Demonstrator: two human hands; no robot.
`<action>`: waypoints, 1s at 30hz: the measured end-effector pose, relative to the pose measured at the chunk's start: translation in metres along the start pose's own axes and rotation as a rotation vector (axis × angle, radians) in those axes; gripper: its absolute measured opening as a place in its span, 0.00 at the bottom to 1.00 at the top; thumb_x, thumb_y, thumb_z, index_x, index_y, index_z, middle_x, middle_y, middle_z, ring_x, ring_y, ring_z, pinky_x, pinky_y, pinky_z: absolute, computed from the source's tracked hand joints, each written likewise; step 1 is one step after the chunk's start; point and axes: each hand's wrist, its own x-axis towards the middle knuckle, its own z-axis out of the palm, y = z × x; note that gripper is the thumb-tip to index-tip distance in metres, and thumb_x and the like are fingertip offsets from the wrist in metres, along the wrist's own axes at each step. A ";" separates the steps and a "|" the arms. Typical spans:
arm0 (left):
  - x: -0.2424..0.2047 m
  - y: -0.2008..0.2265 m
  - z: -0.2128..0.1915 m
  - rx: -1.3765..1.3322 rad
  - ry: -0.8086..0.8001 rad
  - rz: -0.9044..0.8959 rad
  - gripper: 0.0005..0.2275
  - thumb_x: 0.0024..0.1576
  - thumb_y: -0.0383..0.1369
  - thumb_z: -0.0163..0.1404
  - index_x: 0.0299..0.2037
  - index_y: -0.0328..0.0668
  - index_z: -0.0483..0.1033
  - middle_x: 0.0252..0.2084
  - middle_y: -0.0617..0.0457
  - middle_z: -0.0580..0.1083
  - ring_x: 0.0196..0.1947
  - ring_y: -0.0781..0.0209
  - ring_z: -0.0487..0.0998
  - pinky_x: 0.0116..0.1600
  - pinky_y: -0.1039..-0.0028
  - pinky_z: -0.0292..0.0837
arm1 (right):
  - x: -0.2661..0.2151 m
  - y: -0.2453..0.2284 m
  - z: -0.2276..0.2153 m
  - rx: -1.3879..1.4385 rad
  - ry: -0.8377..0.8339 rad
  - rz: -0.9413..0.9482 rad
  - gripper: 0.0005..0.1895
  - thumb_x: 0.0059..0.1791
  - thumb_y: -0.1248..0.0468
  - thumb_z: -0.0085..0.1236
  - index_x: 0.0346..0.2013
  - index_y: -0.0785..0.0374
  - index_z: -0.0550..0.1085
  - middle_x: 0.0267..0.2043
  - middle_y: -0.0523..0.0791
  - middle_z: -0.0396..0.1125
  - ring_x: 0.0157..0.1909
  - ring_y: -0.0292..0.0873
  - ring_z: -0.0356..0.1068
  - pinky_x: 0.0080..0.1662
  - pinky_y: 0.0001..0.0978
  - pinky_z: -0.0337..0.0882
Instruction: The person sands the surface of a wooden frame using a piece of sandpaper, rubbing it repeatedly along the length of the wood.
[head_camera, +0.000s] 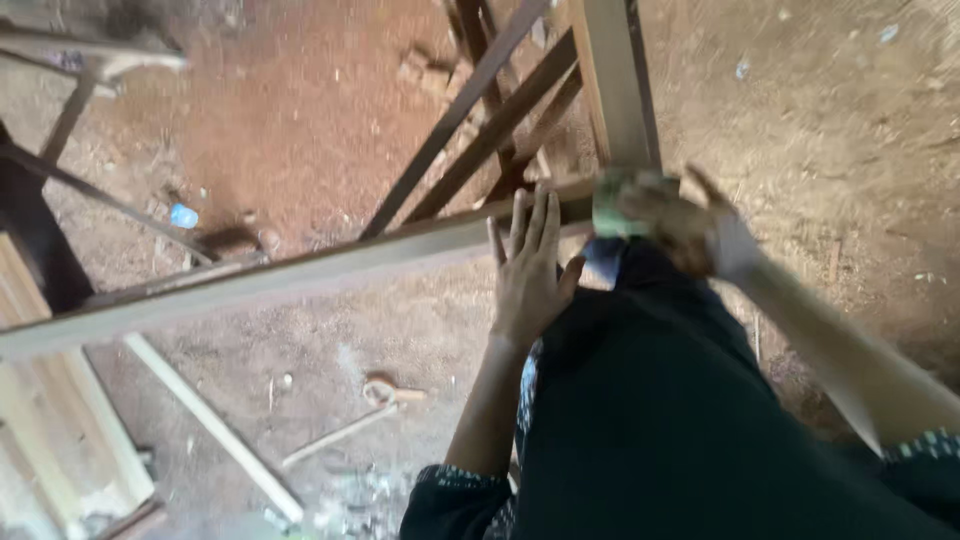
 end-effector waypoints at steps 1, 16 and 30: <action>-0.001 0.005 0.004 -0.001 -0.041 -0.046 0.38 0.62 0.53 0.45 0.77 0.41 0.44 0.81 0.51 0.44 0.81 0.50 0.37 0.80 0.46 0.23 | 0.018 0.019 0.000 0.008 0.086 -0.018 0.20 0.58 0.57 0.46 0.66 0.44 0.70 0.72 0.38 0.60 0.77 0.40 0.54 0.78 0.55 0.35; 0.016 0.087 0.054 -0.092 0.208 -0.494 0.48 0.57 0.69 0.34 0.78 0.42 0.36 0.81 0.46 0.40 0.81 0.47 0.34 0.77 0.43 0.22 | 0.046 0.076 -0.023 0.067 0.208 -0.450 0.17 0.57 0.60 0.59 0.60 0.57 0.72 0.69 0.44 0.66 0.72 0.44 0.62 0.73 0.55 0.59; 0.046 0.111 0.070 -0.232 0.439 -0.651 0.36 0.65 0.59 0.28 0.78 0.44 0.45 0.82 0.49 0.44 0.82 0.47 0.38 0.79 0.46 0.25 | 0.157 0.089 -0.082 0.234 0.089 -0.514 0.11 0.58 0.74 0.53 0.54 0.67 0.76 0.61 0.46 0.70 0.59 0.46 0.70 0.63 0.38 0.71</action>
